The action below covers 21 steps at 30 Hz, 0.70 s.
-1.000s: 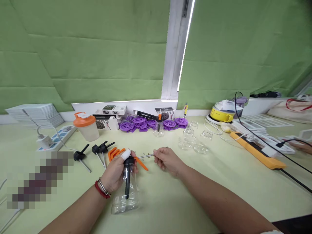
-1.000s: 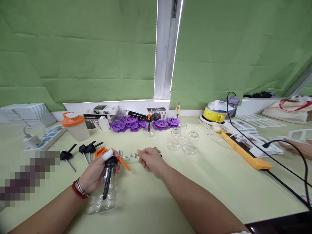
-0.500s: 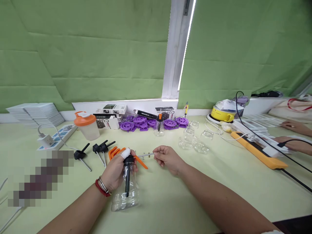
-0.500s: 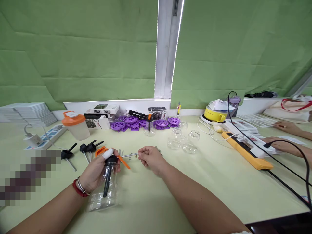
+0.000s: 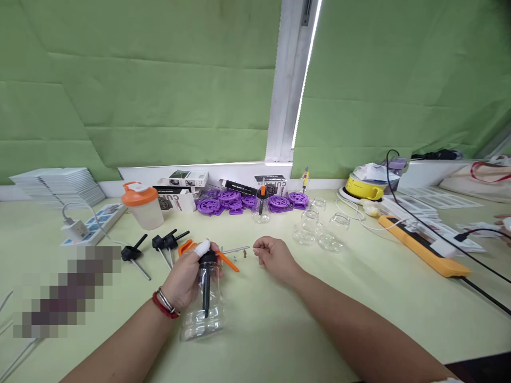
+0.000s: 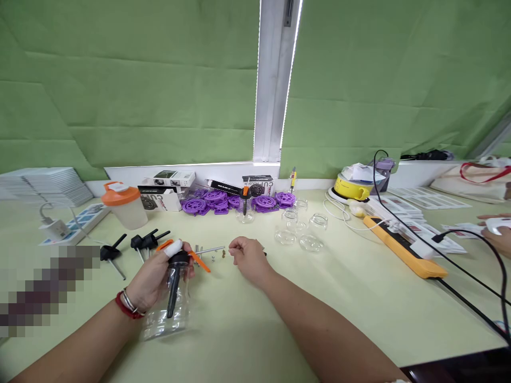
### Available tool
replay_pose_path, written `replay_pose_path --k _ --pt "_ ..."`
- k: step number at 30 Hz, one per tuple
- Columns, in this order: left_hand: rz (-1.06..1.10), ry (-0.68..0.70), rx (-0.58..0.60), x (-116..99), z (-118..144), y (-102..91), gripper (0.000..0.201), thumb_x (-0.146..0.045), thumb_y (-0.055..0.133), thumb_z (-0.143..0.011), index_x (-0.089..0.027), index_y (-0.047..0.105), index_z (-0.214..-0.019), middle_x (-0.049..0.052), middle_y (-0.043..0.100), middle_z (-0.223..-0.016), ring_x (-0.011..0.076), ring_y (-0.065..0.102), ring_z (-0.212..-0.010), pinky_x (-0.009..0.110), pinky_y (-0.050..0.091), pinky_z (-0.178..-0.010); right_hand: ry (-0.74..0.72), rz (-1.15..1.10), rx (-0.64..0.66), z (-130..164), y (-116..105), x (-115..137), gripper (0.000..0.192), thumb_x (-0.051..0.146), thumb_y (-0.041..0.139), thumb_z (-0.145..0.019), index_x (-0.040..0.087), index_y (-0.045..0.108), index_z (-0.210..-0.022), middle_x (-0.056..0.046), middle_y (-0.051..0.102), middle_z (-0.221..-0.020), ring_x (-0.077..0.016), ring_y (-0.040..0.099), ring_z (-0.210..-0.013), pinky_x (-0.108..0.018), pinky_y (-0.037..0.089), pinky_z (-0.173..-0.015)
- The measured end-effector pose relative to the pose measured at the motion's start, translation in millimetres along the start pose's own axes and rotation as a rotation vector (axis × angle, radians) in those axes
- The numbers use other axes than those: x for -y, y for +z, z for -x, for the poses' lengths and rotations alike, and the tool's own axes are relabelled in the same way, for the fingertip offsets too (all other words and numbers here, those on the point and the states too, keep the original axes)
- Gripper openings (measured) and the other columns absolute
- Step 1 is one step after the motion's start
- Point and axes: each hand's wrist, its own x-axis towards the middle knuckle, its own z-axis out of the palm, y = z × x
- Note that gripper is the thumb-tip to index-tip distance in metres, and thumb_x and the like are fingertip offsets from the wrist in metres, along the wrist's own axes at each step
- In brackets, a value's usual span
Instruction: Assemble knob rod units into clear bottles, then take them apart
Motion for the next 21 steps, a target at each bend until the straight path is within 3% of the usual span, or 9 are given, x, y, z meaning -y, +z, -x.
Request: replay_pose_path --k 3,5,9,14,19,21 --pt "0.033 0.044 -0.056 -5.9 -2.4 -4.3 0.022 -0.039 0.056 -0.081 -0.017 0.058 -0.082 0.003 0.061 -0.061 0.0187 0.062 -0.051 0.028 0.047 -0.049 -0.199 0.496 0.097 1.9 8.3 -1.7 0.016 0.012 0.047 -0.084 0.016 0.061 -0.077 -0.006 0.061 -0.085 -0.0146 0.057 -0.075 -0.026 0.039 -0.069" --pt "0.06 0.063 -0.108 -9.2 -4.1 -6.3 0.021 -0.038 0.055 -0.081 -0.017 0.057 -0.082 0.003 0.061 -0.061 0.0198 0.063 -0.052 0.027 0.047 -0.047 -0.225 0.741 0.19 2.3 16.8 -2.4 0.017 0.007 0.048 -0.082 0.015 0.062 -0.076 -0.007 0.061 -0.088 -0.0151 0.057 -0.074 -0.025 0.036 -0.066" --pt "0.113 0.074 -0.178 -12.3 -6.5 -7.8 0.02 -0.037 0.055 -0.08 -0.018 0.056 -0.083 0.003 0.061 -0.061 0.0201 0.063 -0.052 0.027 0.047 -0.047 -0.225 0.983 0.227 -1.7 30.4 -4.0 0.018 0.0 0.049 -0.077 0.014 0.06 -0.079 -0.007 0.06 -0.087 -0.0151 0.057 -0.07 -0.025 0.031 -0.059" --pt "0.132 0.08 -0.181 -13.2 -6.1 -7.5 0.021 -0.038 0.057 -0.078 -0.017 0.056 -0.083 0.002 0.06 -0.061 0.0197 0.063 -0.052 0.027 0.047 -0.046 -0.171 0.916 0.127 -7.9 32.7 -5.9 0.014 0.01 0.044 -0.087 0.015 0.057 -0.089 -0.008 0.062 -0.087 -0.0171 0.058 -0.075 -0.026 0.032 -0.062" --pt "0.107 0.103 -0.175 -13.5 -5.8 -8.1 0.022 -0.039 0.058 -0.078 -0.017 0.056 -0.085 0.002 0.061 -0.063 0.0188 0.063 -0.053 0.026 0.048 -0.048 -0.158 0.646 0.039 -2.7 24.6 1.2 0.012 0.012 0.046 -0.086 0.016 0.057 -0.091 -0.009 0.063 -0.09 -0.0192 0.058 -0.083 -0.028 0.037 -0.07" --pt "0.108 0.14 -0.164 -12.9 -4.9 -6.0 0.023 -0.038 0.058 -0.079 -0.018 0.057 -0.088 0.002 0.062 -0.064 0.0187 0.064 -0.056 0.028 0.05 -0.051 -0.133 0.466 0.038 4.7 20.7 7.2 0.011 0.022 0.048 -0.088 0.017 0.057 -0.086 -0.008 0.063 -0.084 -0.0189 0.058 -0.079 -0.029 0.038 -0.069"
